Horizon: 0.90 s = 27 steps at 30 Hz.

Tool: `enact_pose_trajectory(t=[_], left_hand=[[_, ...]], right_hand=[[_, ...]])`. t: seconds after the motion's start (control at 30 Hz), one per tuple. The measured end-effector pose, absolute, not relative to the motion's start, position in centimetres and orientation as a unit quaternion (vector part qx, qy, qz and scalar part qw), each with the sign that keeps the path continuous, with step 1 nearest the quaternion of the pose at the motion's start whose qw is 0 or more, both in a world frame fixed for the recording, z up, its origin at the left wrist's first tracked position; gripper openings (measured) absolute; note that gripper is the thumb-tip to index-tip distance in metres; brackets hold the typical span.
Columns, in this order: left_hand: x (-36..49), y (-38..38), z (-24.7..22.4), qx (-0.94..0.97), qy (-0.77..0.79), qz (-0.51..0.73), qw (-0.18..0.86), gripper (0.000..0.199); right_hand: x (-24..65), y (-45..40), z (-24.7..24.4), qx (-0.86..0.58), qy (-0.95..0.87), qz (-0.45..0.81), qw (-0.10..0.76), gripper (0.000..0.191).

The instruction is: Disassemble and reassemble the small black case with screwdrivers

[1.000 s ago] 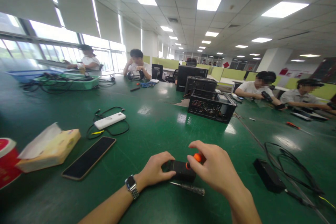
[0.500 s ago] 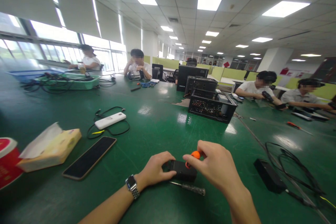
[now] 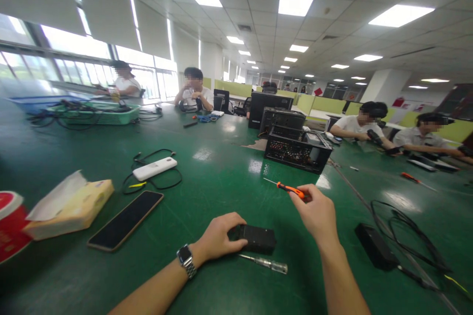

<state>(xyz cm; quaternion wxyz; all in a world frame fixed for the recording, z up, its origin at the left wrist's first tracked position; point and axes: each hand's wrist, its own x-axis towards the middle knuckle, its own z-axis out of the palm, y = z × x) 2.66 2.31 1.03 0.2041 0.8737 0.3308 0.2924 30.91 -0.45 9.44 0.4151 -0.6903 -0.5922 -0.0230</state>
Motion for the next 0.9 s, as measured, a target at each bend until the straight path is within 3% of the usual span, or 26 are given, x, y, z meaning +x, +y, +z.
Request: enact_pose_trajectory(t=[0.33, 0.6, 0.73, 0.9], left_hand=[[2.6, 2.4, 0.8, 0.876, 0.33, 0.296, 0.193, 0.032], [2.6, 2.4, 1.1, 0.88, 0.326, 0.292, 0.185, 0.034], [2.7, 2.5, 0.9, 0.881, 0.325, 0.294, 0.176, 0.034], [2.8, 2.7, 0.7, 0.881, 0.326, 0.305, 0.158, 0.032]], right_hand=[[31.7, 0.8, 0.3, -0.722, -0.593, -0.018, 0.356, 0.028], [31.0, -2.1, -1.5, -0.694, -0.606, -0.037, 0.387, 0.037], [29.5, -5.0, -1.1, -0.611, -0.73, 0.087, 0.293, 0.044], [28.7, -6.3, 0.5, -0.579, -0.772, 0.202, 0.17, 0.015]])
